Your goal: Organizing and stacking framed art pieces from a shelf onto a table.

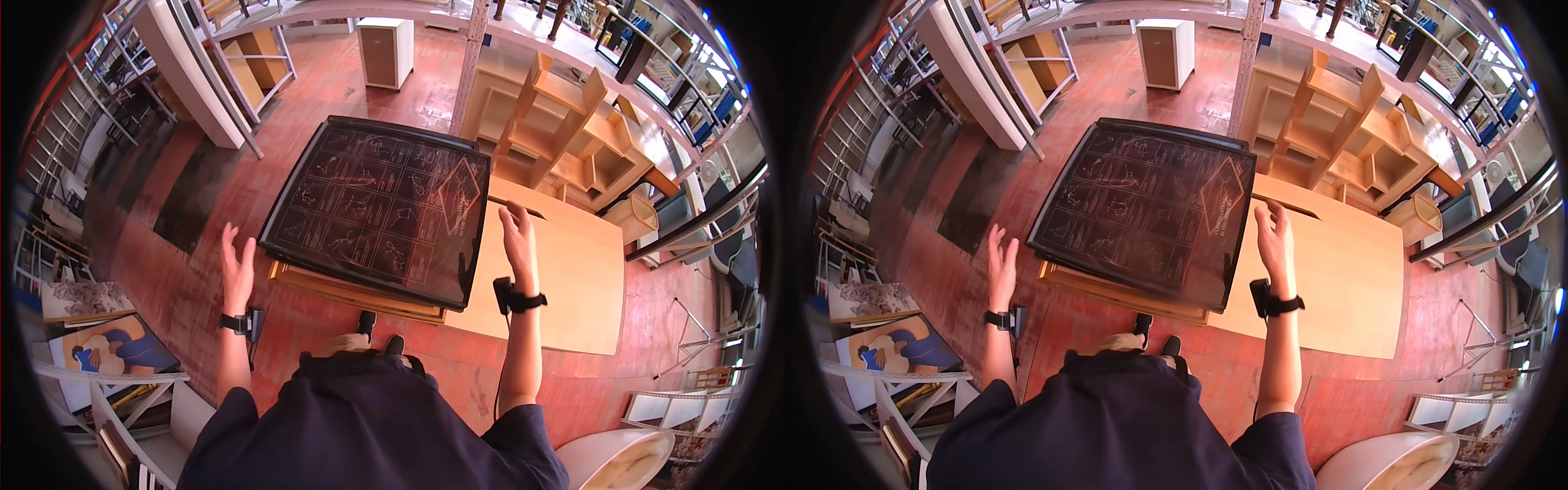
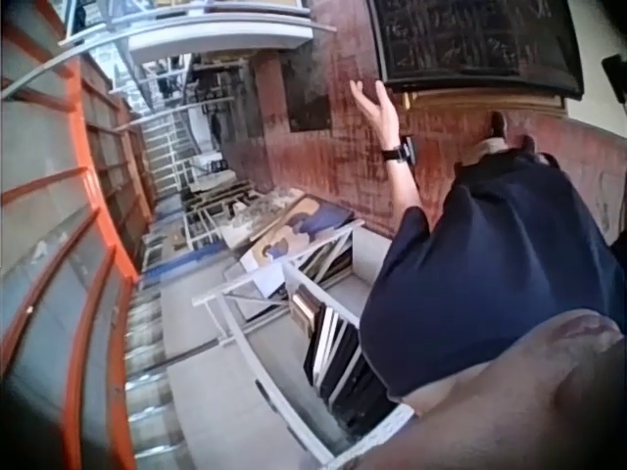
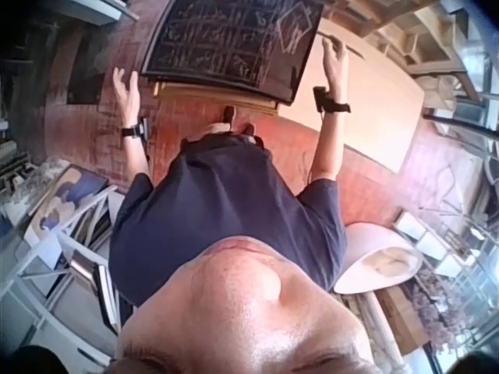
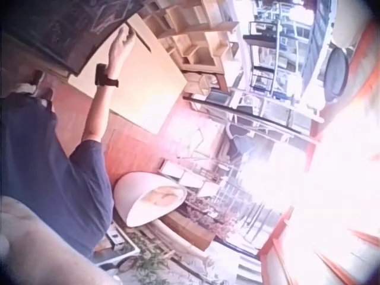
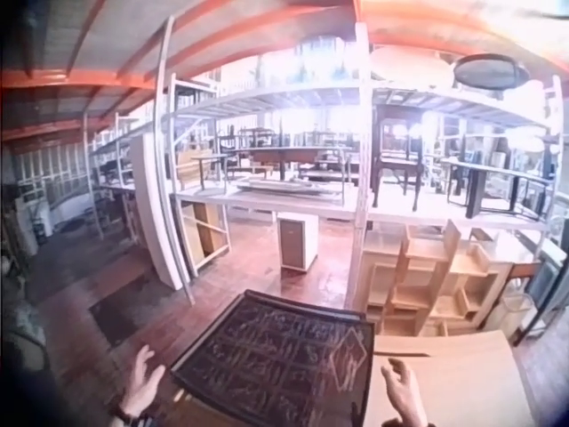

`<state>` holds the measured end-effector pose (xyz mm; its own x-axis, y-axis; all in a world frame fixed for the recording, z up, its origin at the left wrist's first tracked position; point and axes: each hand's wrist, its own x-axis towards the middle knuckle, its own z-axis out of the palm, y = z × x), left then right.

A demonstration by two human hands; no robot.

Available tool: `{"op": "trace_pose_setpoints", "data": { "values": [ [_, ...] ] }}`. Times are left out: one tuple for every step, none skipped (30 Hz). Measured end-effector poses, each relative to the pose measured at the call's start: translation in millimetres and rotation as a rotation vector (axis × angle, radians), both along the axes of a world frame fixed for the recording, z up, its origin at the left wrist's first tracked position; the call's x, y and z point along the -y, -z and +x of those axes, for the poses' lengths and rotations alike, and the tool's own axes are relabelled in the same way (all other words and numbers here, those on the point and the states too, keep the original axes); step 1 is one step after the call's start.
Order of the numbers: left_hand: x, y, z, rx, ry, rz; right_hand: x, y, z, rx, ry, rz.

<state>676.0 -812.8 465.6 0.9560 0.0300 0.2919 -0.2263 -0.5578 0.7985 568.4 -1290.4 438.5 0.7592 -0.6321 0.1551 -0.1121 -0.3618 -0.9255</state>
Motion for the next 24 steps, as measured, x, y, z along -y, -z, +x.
{"op": "trace_pose_setpoints", "data": {
  "values": [
    [13, -10, -10, 0.013, 0.048, 0.118, -8, -3, -10, -0.004, -0.027, 0.004],
    [22, -14, -18, 0.026, 0.099, 0.237, -21, -4, -18, -0.008, -0.053, 0.011],
    [25, -5, -20, 0.081, 0.182, 0.276, -39, -2, -25, 0.026, -0.046, -0.017],
    [30, -1, -24, 0.089, 0.248, 0.389, -56, -7, -35, -0.029, -0.099, -0.078],
    [32, 3, -29, 0.036, 0.307, 0.494, -74, -9, -42, -0.038, -0.125, -0.163],
    [35, 6, -32, -0.016, 0.373, 0.595, -90, -11, -48, -0.048, -0.145, -0.25],
    [36, 10, -38, -0.111, 0.415, 0.64, -104, -8, -52, -0.045, -0.147, -0.332],
    [34, 16, -41, -0.138, 0.47, 0.632, -117, -7, -54, -0.043, -0.145, -0.418],
    [33, 18, -45, -0.125, 0.469, 0.615, -127, -6, -56, -0.055, -0.176, -0.464],
    [32, 18, -48, -0.112, 0.466, 0.597, -134, -3, -57, -0.064, -0.223, -0.445],
    [28, 16, -52, -0.126, 0.446, 0.566, -141, 0, -59, -0.091, -0.227, -0.473],
    [21, 15, -55, -0.139, 0.423, 0.533, -147, 5, -61, -0.116, -0.232, -0.502],
    [12, 18, -57, -0.138, 0.401, 0.525, -149, 17, -62, -0.13, -0.227, -0.508],
    [0, 15, -65, -0.158, 0.359, 0.5, -152, 23, -61, -0.125, -0.246, -0.514],
    [-13, 18, -73, -0.21, 0.323, 0.47, -152, 29, -60, -0.095, -0.203, -0.529],
    [-29, 22, -80, -0.261, 0.28, 0.439, -152, 33, -59, -0.06, -0.166, -0.542],
    [-50, 32, -93, -0.278, 0.238, 0.474, -152, 36, -57, -0.014, -0.192, -0.489],
    [-75, 45, -111, -0.303, 0.178, 0.507, -155, 37, -56, 0.042, -0.174, -0.486],
    [-89, 48, -128, -0.368, 0.157, 0.401, -155, 37, -60, 0.026, -0.131, -0.456],
    [-108, 58, -143, -0.435, 0.149, 0.455, -152, 46, -63, 0.107, -0.11, -0.35],
    [-116, 58, -160, -0.602, 0.138, 0.451, -143, 41, -67, 0.064, -0.105, -0.624],
    [-134, 77, -166, -0.714, 0.18, 0.466, -141, 38, -72, 0.154, -0.043, -0.72],
    [-146, 82, -176, -0.769, 0.239, 0.48, -146, 29, -78, 0.161, 0.042, -0.779],
    [-154, 78, -187, -0.881, 0.242, 0.503, -138, 45, -83, 0.229, 0.077, -0.562]
  ]
}}
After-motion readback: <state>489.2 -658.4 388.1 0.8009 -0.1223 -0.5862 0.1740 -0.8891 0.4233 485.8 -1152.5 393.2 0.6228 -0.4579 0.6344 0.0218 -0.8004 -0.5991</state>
